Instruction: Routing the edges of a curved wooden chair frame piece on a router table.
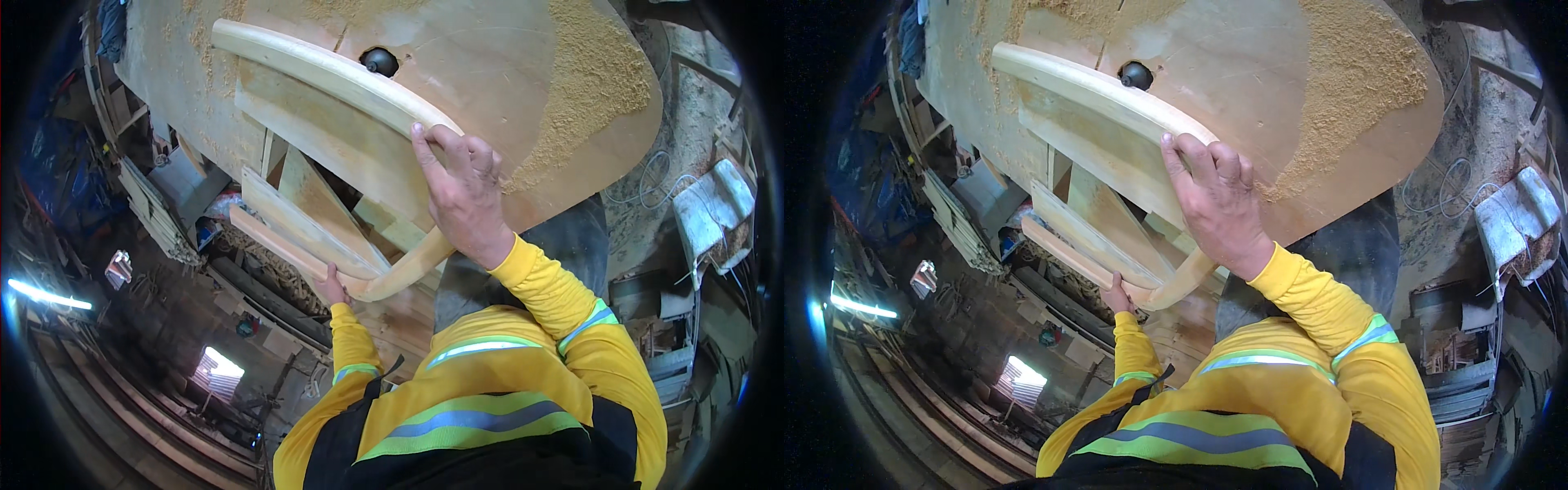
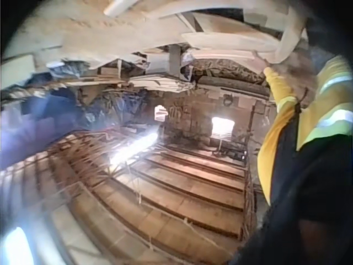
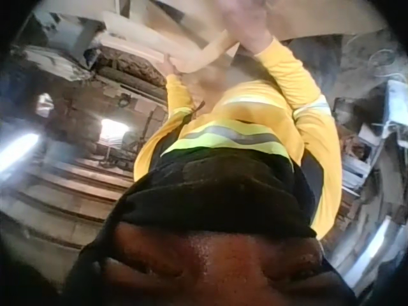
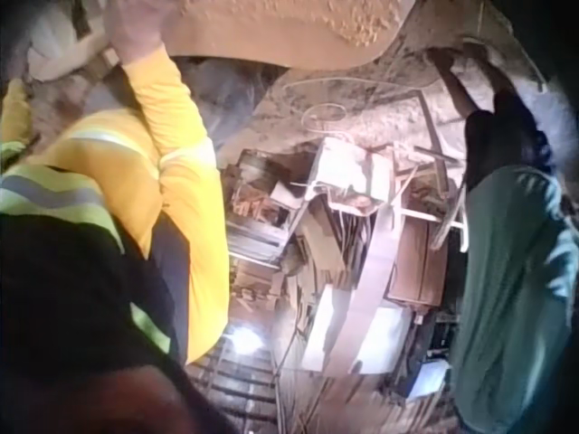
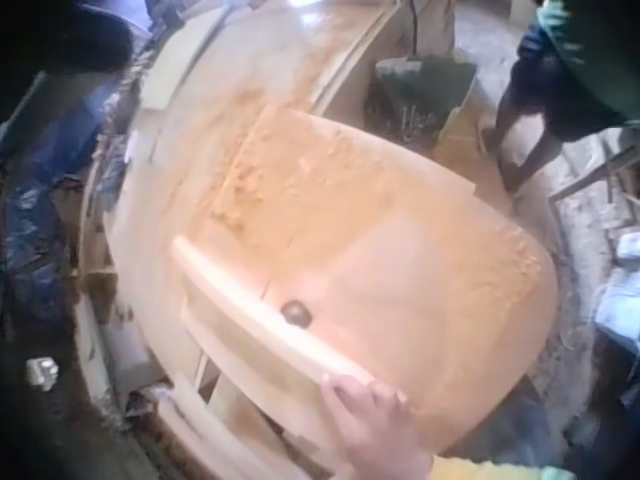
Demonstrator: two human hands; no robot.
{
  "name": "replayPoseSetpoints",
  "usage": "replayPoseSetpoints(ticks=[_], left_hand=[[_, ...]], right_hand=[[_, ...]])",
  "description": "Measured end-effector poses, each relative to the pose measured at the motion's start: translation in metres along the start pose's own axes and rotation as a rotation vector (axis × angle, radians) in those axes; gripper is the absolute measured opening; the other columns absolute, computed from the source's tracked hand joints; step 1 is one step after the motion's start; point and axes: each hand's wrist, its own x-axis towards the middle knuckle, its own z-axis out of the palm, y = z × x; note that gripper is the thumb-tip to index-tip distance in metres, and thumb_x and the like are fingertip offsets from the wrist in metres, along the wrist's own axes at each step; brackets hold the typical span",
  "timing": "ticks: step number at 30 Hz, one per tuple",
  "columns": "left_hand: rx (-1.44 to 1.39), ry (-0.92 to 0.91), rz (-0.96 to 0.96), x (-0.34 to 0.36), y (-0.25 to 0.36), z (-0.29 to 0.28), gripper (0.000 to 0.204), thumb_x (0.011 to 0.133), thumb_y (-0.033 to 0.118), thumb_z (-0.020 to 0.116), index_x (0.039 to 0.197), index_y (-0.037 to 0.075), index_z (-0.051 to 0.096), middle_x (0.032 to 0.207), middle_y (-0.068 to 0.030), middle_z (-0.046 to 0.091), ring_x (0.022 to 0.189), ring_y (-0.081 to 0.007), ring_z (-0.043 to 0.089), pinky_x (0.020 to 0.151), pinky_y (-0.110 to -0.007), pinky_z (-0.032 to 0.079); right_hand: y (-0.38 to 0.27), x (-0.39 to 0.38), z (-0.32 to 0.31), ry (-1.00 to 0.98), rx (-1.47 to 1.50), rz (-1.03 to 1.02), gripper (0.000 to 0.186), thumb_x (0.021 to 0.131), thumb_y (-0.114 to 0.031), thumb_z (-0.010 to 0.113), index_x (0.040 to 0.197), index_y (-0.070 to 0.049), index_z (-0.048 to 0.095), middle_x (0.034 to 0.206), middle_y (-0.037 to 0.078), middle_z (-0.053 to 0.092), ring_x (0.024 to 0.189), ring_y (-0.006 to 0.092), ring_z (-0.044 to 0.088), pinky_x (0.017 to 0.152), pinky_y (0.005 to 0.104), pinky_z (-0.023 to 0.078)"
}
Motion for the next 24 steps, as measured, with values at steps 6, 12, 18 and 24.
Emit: replayPoseSetpoints(ticks=[6, 12, 18, 24], left_hand=[[-0.033, 0.008, 0.005, 0.014, -0.007, -0.005, 0.048, 0.088, 0.007, 0.073, 0.131, -0.005, 0.054, 0.117, -0.0134, 0.066, 0.097, -0.0228, 0.065, 0.083, -0.032, 0.054], [-0.016, 0.022, -0.019, 0.018, -0.004, -0.004, 0.049, 0.087, 0.007, 0.074, 0.130, -0.006, 0.054, 0.117, -0.0145, 0.066, 0.098, -0.0235, 0.065, 0.084, -0.033, 0.054], [-0.016, -0.038, 0.013, 0.026, -0.006, -0.006, 0.062, 0.086, 0.010, 0.075, 0.139, -0.002, 0.045, 0.120, -0.0169, 0.064, 0.096, -0.0248, 0.065, 0.073, -0.033, 0.055], [-0.071, -0.022, 0.060, 0.026, 0.000, -0.002, 0.058, 0.086, 0.003, 0.073, 0.138, -0.005, 0.048, 0.127, -0.0169, 0.062, 0.109, -0.0267, 0.063, 0.096, -0.037, 0.051]], right_hand=[[-0.004, 0.007, 0.002, 0.023, -0.002, -0.006, 0.053, 0.081, -0.015, 0.059, 0.134, -0.010, 0.061, 0.119, -0.003, 0.049, 0.105, 0.0174, 0.044, 0.088, 0.0316, 0.035], [-0.005, 0.011, 0.005, 0.049, -0.019, -0.012, 0.050, 0.081, -0.015, 0.060, 0.131, -0.011, 0.063, 0.117, -0.003, 0.050, 0.104, 0.0168, 0.045, 0.087, 0.0309, 0.036], [-0.007, 0.016, 0.007, 0.064, -0.031, -0.020, 0.048, 0.082, -0.015, 0.060, 0.130, -0.010, 0.064, 0.116, -0.002, 0.050, 0.105, 0.0164, 0.046, 0.087, 0.0309, 0.037], [-0.009, 0.020, 0.008, 0.063, -0.016, -0.024, 0.048, 0.083, -0.014, 0.060, 0.130, -0.009, 0.063, 0.116, -0.002, 0.050, 0.104, 0.0165, 0.046, 0.086, 0.0310, 0.037]])
